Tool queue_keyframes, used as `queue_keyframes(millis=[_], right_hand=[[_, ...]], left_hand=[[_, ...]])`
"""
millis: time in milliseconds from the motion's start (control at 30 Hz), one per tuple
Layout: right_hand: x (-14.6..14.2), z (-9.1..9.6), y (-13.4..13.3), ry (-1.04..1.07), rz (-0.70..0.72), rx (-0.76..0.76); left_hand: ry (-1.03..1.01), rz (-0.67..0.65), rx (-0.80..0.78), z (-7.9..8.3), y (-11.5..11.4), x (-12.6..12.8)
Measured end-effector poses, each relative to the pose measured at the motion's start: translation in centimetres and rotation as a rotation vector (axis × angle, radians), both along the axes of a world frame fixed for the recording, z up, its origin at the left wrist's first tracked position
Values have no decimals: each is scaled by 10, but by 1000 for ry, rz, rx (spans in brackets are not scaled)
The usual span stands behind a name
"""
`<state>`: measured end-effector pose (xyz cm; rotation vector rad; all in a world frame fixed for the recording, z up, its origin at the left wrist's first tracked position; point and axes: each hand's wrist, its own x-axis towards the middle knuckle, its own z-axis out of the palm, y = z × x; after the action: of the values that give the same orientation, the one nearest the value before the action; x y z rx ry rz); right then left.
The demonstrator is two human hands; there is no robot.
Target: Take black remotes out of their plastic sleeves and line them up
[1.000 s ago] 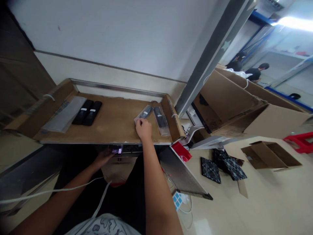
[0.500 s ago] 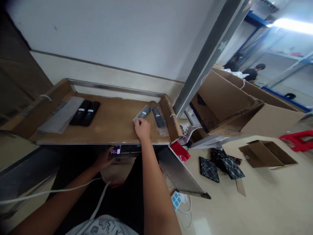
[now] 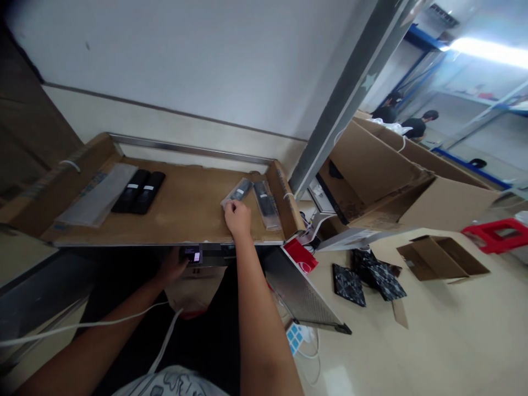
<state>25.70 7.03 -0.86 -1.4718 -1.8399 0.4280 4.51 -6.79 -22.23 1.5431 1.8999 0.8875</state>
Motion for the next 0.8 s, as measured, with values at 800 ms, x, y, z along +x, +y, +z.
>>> queue_keyframes(millis=[800], right_hand=[[12, -18, 19, 419, 105, 29]], left_hand=[[-437, -232, -126, 228, -98, -8]])
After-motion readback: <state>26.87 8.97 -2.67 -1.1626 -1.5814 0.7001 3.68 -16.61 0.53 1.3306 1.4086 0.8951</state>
